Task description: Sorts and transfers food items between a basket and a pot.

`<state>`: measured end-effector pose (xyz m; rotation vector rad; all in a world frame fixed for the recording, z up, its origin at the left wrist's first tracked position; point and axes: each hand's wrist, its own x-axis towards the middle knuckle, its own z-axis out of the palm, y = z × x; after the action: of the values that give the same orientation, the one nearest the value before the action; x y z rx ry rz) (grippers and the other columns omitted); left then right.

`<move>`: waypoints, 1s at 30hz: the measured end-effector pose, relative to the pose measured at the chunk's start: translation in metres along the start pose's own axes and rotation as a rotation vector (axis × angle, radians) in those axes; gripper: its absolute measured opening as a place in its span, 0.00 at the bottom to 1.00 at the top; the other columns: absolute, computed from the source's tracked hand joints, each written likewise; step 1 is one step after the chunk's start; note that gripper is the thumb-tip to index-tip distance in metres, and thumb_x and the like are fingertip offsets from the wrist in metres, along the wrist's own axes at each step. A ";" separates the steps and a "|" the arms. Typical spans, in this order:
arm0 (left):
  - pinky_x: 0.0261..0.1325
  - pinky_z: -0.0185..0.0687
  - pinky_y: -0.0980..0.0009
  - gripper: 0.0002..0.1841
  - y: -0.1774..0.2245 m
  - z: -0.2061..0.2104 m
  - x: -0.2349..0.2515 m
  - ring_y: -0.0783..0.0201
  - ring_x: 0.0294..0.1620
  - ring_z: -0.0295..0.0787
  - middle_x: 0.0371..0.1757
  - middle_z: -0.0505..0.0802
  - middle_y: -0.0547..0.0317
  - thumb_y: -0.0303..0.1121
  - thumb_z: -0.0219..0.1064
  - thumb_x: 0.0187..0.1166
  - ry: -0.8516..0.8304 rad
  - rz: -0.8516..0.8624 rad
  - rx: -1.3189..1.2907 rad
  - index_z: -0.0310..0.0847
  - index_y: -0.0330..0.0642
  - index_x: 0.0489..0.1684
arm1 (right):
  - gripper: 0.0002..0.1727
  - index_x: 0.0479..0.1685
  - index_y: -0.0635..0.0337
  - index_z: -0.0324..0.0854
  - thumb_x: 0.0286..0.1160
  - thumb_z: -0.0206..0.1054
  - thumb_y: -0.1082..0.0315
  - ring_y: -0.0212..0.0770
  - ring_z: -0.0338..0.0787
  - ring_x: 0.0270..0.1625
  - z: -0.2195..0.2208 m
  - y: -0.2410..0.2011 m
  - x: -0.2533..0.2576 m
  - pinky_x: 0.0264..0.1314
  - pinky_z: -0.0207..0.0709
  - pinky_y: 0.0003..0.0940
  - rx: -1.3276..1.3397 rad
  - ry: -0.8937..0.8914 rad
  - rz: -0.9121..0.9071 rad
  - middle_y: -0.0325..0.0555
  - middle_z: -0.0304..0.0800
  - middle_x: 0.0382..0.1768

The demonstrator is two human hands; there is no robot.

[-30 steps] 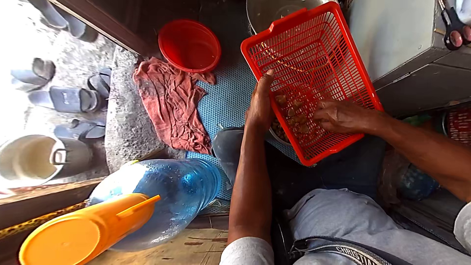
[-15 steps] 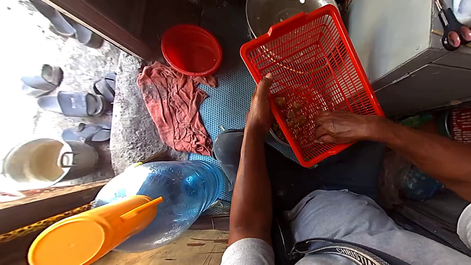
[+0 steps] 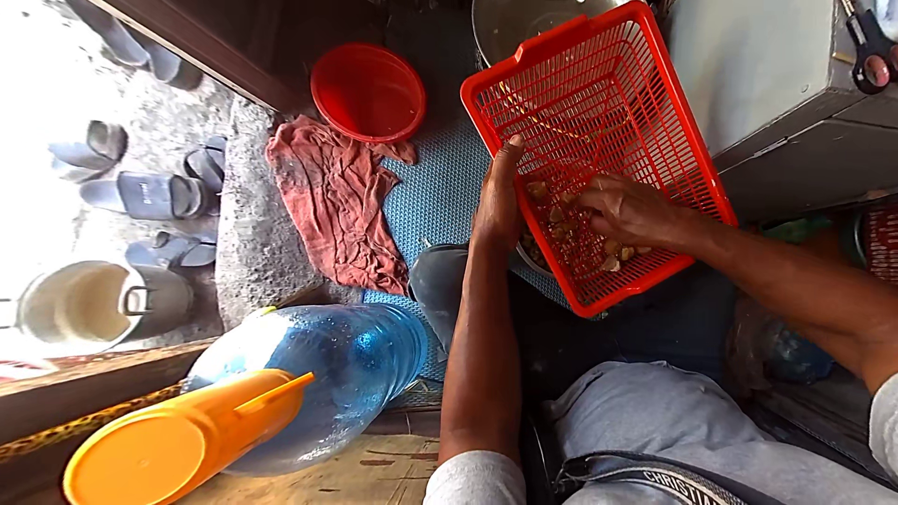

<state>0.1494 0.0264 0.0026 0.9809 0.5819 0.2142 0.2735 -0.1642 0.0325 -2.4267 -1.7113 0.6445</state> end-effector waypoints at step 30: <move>0.45 0.90 0.40 0.20 0.047 -0.060 -0.025 0.47 0.42 0.92 0.46 0.90 0.45 0.49 0.44 0.91 0.544 0.327 -0.239 0.66 0.47 0.67 | 0.14 0.54 0.71 0.79 0.89 0.55 0.68 0.39 0.92 0.48 -0.074 0.021 -0.026 0.50 0.90 0.38 0.722 1.045 0.078 0.48 0.89 0.48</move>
<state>0.0995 0.0847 0.0257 0.7766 0.8651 0.8409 0.3135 -0.1841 0.1001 -1.7508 -0.7647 -0.0635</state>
